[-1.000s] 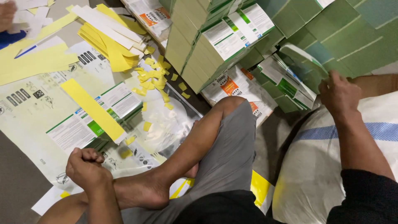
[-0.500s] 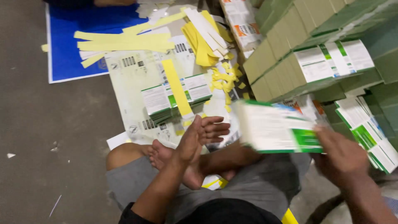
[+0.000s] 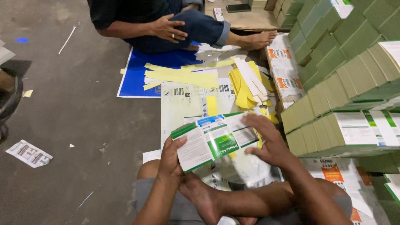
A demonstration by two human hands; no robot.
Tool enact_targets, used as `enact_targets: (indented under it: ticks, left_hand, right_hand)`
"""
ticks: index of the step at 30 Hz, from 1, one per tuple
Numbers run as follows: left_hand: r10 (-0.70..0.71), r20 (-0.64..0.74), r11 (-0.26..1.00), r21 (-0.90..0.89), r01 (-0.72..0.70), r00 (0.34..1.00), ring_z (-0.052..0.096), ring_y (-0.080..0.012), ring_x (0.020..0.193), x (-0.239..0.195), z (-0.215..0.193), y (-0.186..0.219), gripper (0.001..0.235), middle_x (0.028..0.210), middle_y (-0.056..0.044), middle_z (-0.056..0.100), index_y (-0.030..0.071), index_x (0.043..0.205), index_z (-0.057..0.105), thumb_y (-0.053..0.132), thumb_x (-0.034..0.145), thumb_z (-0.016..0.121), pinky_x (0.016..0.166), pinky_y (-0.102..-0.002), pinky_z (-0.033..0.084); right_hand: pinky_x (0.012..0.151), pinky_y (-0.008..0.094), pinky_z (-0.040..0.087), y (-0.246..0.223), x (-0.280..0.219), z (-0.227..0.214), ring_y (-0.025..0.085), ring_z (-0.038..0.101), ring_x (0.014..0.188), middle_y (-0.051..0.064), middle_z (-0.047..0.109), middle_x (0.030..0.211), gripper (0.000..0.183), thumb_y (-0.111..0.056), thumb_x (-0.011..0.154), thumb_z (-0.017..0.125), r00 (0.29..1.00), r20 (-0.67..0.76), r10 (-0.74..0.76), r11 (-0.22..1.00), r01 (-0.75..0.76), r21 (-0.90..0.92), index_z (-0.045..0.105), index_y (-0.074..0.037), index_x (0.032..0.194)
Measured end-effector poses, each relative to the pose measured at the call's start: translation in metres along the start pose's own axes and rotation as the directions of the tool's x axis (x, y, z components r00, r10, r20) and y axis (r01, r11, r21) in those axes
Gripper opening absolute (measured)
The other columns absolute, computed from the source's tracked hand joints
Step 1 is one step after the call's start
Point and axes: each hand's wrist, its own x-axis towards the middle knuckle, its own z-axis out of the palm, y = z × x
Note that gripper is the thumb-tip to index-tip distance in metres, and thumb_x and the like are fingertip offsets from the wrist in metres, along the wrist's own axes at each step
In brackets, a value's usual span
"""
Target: Bundling stacks of printed cardboard boxes using yellow paper strips.
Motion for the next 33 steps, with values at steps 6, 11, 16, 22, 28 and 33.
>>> enact_targets:
  ticks: [6,11,16,22,28,33]
  left_hand:
    - [0.130,0.103,0.975,0.170,-0.146,0.986,0.071,-0.0304,0.109,0.061,-0.007,0.023,0.052,0.123,-0.022,0.069,-0.008,0.137,0.056,0.005,0.087,0.065,0.096,-0.042,0.060]
    - [0.089,0.206,0.912,0.377,-0.163,0.975,0.069,-0.0239,0.107,0.096,-0.031,0.021,0.047,0.120,-0.016,0.069,-0.002,0.136,0.057,0.001,0.090,0.068,0.094,-0.038,0.058]
    - [0.037,0.250,0.620,0.753,-0.218,0.968,0.063,-0.0152,0.109,0.102,-0.028,0.033,0.042,0.117,-0.007,0.068,0.004,0.131,0.059,0.005,0.091,0.069,0.096,-0.033,0.053]
    - [0.023,0.296,0.368,0.885,-0.283,0.955,0.064,-0.0176,0.113,0.099,-0.058,0.019,0.035,0.115,-0.007,0.069,0.003,0.122,0.061,0.004,0.089,0.072,0.101,-0.034,0.051]
    - [0.221,0.250,0.391,0.863,-0.320,0.943,0.056,-0.0256,0.134,0.088,-0.044,-0.001,0.058,0.142,-0.015,0.059,0.004,0.142,0.047,0.000,0.089,0.069,0.114,-0.038,0.046]
    - [0.284,0.259,0.268,0.903,-0.335,0.923,0.036,-0.0328,0.153,0.081,-0.030,-0.010,0.089,0.166,-0.022,0.035,0.004,0.163,0.015,0.000,0.089,0.064,0.121,-0.041,0.034]
  right_hand:
    - [0.102,0.047,0.049,0.072,-0.018,0.047,0.026,0.065,0.119,0.013,0.068,0.135,0.068,-0.052,0.099,0.052,0.531,0.486,0.694,-0.327,-0.368,0.870,0.054,-0.003,0.146]
    - [0.099,0.042,0.052,0.091,-0.041,0.088,0.023,0.067,0.110,0.012,0.071,0.123,0.046,-0.011,0.095,0.068,0.574,0.435,0.694,-0.160,-0.466,0.870,0.057,0.002,0.137]
    - [0.100,0.036,0.053,0.113,-0.072,0.131,0.018,0.066,0.112,0.010,0.071,0.122,0.041,-0.003,0.094,0.070,0.550,0.311,0.775,0.047,-0.541,0.840,0.059,0.002,0.134]
    - [0.103,0.033,0.047,0.090,-0.040,0.110,0.016,0.058,0.122,0.007,0.066,0.133,0.054,0.004,0.088,0.069,0.585,0.303,0.752,0.206,-0.646,0.735,0.059,-0.002,0.140]
    - [0.118,0.033,0.037,0.084,-0.042,0.116,0.021,0.039,0.151,0.012,0.042,0.163,0.076,0.010,0.088,0.062,0.619,0.118,0.777,0.257,-0.482,0.838,0.034,-0.005,0.156]
    - [0.114,0.034,0.039,0.067,-0.035,0.121,0.022,0.037,0.150,0.011,0.029,0.170,0.085,0.006,0.093,0.055,0.540,0.185,0.821,0.112,-0.470,0.875,0.013,-0.011,0.165]
